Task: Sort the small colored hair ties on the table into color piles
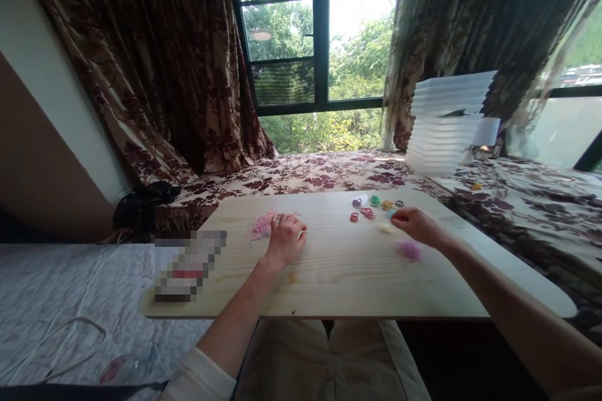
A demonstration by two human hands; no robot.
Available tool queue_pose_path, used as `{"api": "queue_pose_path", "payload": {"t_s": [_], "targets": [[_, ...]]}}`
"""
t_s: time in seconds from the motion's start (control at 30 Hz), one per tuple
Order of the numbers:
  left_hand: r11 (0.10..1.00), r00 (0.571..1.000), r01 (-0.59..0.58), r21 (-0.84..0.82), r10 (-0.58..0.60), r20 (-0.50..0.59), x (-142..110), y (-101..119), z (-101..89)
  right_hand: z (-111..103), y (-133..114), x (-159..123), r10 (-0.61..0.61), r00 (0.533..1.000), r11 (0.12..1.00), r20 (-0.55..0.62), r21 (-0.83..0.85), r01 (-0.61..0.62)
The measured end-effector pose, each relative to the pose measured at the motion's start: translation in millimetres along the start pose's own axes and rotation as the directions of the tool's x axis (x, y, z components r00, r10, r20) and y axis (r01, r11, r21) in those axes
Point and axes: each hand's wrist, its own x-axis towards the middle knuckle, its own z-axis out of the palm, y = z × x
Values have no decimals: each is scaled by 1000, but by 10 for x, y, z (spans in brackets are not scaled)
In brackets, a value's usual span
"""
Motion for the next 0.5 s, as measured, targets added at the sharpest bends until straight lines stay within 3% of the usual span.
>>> {"api": "queue_pose_path", "payload": {"t_s": [0.3, 0.4, 0.5], "targets": [[996, 998, 42, 73, -39, -40, 13, -194, -60, 95, 54, 44, 40, 993, 998, 111, -62, -33], [991, 998, 66, 114, -64, -24, 32, -300, -113, 11, -3, 19, 10, 997, 999, 77, -47, -6], [984, 993, 111, 141, -105, -49, 27, -398, -158, -39, -214, -28, -33, 999, 999, -8, 14, 33]]}}
